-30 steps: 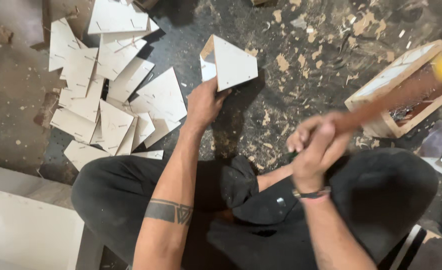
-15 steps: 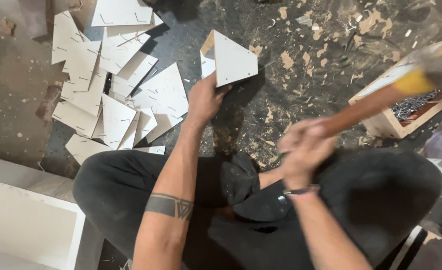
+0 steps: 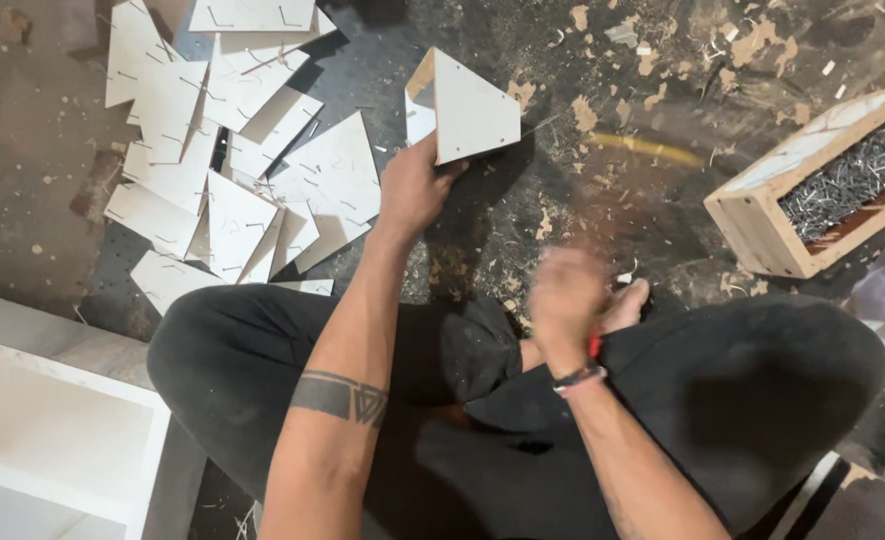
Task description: The person sits on the workshop floor hammering nails into small triangular wooden panels to assemble them into angled wooden pieces. They pick up a panel, position it against a wooden block, take nails from a wooden nail box, and drive the nails in with a hammer, setting finished pieces aside and repeating with new panels.
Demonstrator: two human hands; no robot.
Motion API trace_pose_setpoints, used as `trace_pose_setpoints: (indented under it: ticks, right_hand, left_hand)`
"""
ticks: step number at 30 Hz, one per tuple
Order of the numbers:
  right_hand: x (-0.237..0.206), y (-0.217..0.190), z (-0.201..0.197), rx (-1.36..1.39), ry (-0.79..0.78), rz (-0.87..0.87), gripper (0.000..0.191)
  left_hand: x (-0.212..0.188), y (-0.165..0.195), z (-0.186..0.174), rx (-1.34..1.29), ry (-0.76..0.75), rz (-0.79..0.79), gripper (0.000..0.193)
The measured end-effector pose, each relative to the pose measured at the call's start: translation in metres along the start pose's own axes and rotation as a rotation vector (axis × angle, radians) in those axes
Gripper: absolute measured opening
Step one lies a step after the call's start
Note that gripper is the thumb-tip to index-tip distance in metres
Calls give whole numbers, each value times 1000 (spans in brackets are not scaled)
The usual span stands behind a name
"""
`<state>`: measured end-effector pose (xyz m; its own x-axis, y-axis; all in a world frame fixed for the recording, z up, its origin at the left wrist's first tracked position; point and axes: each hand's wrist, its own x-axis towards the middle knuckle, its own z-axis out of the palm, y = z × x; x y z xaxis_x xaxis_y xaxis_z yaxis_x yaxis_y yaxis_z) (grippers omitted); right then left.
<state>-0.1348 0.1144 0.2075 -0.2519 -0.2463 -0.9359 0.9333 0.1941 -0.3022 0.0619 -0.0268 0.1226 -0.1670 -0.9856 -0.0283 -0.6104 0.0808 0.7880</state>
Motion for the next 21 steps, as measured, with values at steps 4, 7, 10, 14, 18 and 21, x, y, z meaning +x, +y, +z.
trace_pose_setpoints:
  ticks: [4, 7, 10, 14, 18, 21]
  right_hand:
    - [4, -10, 13, -1048, -478, -454, 33]
    - [0, -23, 4, -830, -594, -831, 29]
    - [-3, -14, -6, -224, -893, -977, 43]
    - [0, 3, 0, -333, -180, -103, 44]
    - [1, -13, 8, -1029, -508, -430, 30]
    - [-6, -30, 0, -866, -620, -687, 34]
  left_hand:
    - [0, 1, -2, -95, 18, 18, 40]
    - [0, 2, 0, -104, 7, -37, 44]
    - [1, 3, 1, -107, 20, -25, 42]
    - [1, 3, -2, -110, -2, -56, 40]
    - [2, 5, -4, -122, 9, -16, 40]
    - [2, 7, -2, -121, -5, -52, 41]
